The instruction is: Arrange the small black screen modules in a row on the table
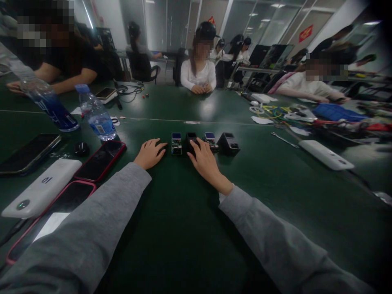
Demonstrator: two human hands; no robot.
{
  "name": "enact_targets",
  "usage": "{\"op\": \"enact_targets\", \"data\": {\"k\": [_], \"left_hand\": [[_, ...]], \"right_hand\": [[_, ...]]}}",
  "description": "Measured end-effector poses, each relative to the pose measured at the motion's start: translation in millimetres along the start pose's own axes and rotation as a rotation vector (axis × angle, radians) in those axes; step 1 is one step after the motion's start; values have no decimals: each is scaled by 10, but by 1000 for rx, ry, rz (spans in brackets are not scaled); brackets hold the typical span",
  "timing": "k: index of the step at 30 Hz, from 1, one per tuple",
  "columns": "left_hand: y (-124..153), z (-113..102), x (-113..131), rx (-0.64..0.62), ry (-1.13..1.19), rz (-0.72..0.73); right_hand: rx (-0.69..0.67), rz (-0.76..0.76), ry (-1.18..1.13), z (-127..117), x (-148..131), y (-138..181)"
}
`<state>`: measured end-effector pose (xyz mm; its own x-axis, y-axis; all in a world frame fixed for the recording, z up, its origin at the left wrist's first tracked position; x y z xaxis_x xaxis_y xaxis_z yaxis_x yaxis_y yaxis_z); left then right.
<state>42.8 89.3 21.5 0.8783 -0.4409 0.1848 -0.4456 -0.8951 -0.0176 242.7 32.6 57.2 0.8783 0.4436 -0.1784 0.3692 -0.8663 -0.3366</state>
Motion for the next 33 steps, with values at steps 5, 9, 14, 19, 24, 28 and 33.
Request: {"op": "enact_targets", "data": {"k": [5,9,14,19,24,28,33], "left_hand": [[-1,-19,-2,15,6,13],[8,-52,41,15,12,39],[35,-105,161,54,-7,132],[43,-121,196,68,-17,171],[36,-112,201,65,-15,190],[33,-103,193,66,-7,194],[37,-101,200,60,-3,200]], "right_hand": [[28,-9,-1,-75,-43,37],[166,47,-8,-306,96,210],[162,121,-16,-290,480,368],[101,126,-144,-148,614,345],[90,115,-160,-147,583,321],[83,106,-188,-151,590,313],[84,80,-214,-155,569,298]]}}
Point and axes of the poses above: each hand's wrist, its own y-axis away from the middle knuckle, its own z-axis out of the palm, x = y × z, the point moved 10 cm from there along -y, towards the middle knuckle, and after that the axes turned 10 degrees about -x, right-handed, at the moved point
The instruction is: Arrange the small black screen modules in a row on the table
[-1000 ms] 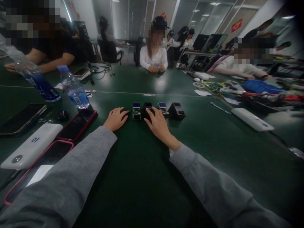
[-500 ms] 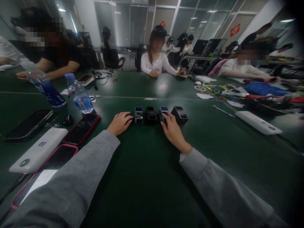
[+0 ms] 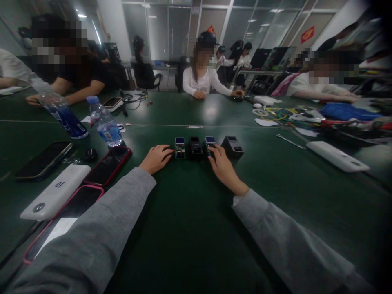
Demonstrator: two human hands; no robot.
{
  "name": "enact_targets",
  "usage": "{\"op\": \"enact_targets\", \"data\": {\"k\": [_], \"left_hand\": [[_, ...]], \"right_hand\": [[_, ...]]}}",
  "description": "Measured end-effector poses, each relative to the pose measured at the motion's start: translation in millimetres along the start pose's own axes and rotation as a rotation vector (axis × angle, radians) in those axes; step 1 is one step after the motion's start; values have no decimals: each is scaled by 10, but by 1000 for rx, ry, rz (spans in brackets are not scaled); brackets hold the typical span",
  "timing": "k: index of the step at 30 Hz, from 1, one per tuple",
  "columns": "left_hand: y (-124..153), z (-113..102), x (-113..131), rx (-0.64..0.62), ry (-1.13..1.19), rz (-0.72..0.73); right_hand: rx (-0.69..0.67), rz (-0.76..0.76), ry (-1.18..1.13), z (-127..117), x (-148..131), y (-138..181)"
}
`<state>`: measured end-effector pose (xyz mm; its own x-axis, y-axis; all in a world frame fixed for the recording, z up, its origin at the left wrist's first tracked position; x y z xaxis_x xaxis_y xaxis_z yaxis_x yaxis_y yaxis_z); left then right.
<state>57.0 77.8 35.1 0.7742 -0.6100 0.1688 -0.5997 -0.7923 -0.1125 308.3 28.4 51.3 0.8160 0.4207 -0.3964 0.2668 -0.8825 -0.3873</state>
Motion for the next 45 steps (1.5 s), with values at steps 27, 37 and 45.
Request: {"op": "enact_targets", "data": {"k": [27,37,45], "left_hand": [[22,-61,39,43,-39,-11],[60,-28,-235,81,32,-202],[28,82,-297,13,46,-213]], "right_hand": [[175,31,230,-443,117,78],[97,228,91,-426,1055,190],[-7,143,105,-361,781,174]]}}
Point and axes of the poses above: each hand's wrist, its own y-axis away from the middle knuckle, its own z-axis out of the palm, x = y × z, the point moved 10 cm from there along -y, towards the middle knuckle, and after that the axes turned 10 degrees about -x, right-handed, at the moved point
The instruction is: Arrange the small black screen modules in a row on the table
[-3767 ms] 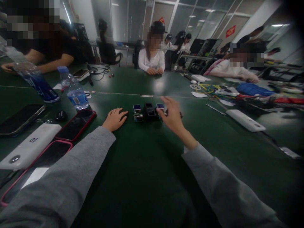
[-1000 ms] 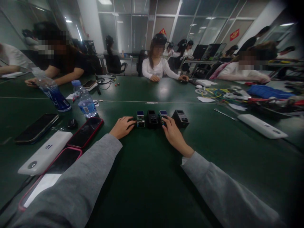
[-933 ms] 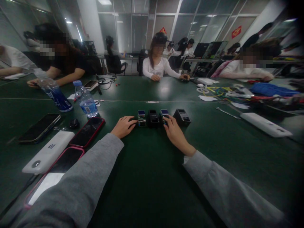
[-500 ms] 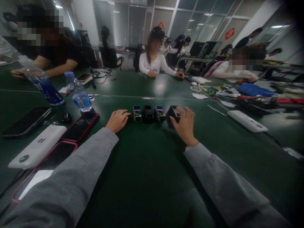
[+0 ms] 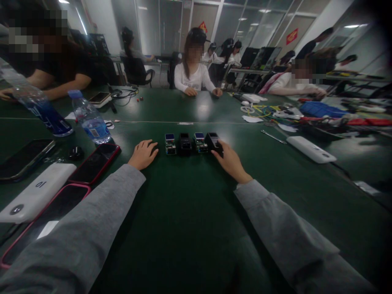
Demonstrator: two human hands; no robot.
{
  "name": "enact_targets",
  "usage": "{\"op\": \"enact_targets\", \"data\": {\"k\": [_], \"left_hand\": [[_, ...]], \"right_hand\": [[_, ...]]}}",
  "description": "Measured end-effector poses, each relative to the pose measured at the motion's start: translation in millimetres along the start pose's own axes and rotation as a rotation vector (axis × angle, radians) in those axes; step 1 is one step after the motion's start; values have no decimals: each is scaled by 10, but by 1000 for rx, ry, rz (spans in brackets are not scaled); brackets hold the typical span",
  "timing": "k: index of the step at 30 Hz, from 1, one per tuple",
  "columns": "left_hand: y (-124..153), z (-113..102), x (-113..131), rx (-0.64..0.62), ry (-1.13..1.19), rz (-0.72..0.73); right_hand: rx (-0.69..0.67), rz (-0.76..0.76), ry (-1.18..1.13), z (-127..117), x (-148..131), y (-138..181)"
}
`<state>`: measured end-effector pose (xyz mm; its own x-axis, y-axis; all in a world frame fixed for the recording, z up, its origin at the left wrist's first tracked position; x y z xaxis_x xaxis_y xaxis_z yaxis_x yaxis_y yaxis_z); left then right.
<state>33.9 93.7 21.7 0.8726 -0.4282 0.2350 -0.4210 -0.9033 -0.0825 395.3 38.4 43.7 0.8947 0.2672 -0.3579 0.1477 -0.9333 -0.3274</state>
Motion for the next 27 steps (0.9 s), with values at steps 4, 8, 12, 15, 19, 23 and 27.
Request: {"op": "enact_targets", "data": {"k": [4,8,12,15,19,23,27], "left_hand": [[-1,-3,3,17,-1,18],[1,-1,-6,16,-2,4],[3,-7,10,-15,-4,-4],[3,-4,27,-55,-8,-9],[6,-13,25,-50,-8,-15],[5,-10,13,-16,1,-3],[3,-5,8,-10,2,4]], "right_hand": [[-19,-4,31,2,-26,-7],[-14,18,58,-10,-39,0],[-15,59,84,-4,-10,10],[-1,35,83,-25,-18,13],[142,-30,133,-208,-217,78],[84,-177,184,-149,-737,148],[-142,-391,238,149,-1218,222]]}}
Point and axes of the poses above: each hand's wrist, its own y-axis away from the middle knuckle, its own z-axis out of the palm, x = y × z, the point moved 10 cm from there along -y, towards the middle knuckle, and after that the axes turned 10 degrees about -x, right-handed, at the moved point
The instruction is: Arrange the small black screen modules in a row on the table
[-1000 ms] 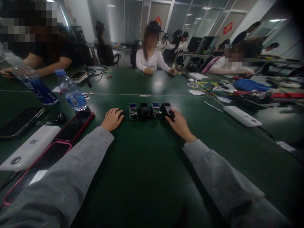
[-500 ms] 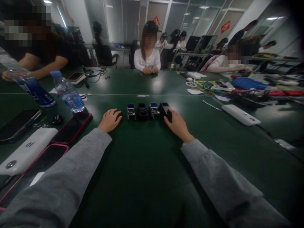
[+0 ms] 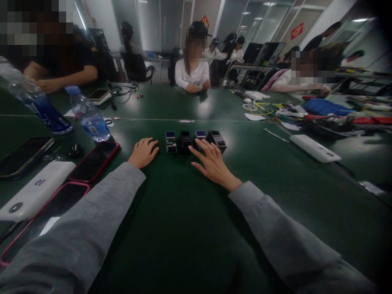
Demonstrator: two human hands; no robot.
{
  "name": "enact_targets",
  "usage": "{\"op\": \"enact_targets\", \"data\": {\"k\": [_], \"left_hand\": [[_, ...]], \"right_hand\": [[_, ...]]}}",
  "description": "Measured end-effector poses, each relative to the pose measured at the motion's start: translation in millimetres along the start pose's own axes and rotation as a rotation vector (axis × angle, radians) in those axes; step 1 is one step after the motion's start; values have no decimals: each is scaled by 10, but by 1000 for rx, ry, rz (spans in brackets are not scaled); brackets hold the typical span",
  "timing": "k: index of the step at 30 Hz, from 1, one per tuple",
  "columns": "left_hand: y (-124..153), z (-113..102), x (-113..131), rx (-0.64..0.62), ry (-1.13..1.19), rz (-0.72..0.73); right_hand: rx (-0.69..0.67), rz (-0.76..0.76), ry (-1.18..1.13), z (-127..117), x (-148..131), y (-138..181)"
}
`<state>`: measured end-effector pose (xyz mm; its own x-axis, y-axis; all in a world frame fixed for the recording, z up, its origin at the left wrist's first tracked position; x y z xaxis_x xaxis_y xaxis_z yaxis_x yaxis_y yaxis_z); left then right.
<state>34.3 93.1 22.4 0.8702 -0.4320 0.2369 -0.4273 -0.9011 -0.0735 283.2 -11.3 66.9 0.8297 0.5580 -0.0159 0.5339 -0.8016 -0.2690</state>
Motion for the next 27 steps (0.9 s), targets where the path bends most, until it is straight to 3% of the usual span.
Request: {"op": "enact_targets", "data": {"k": [10,16,27], "left_hand": [[0,-5,22,-58,-30,-35],[12,-19,34,-68,-27,-51],[12,-24,29,-38,-17,-29]], "right_hand": [[36,26,5,24,63,5],[95,169,-42,48,265,29],[34,193,-24,148,314,1]]}}
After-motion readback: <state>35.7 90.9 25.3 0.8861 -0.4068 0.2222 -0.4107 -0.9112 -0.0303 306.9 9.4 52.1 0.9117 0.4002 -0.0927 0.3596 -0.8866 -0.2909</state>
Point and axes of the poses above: each hand's wrist, its own y-axis away from the middle knuckle, its own z-axis out of the palm, x = y × z, the point moved 10 cm from there along -y, towards the middle knuckle, and after that the axes turned 10 degrees about -x, right-handed, at the moved point
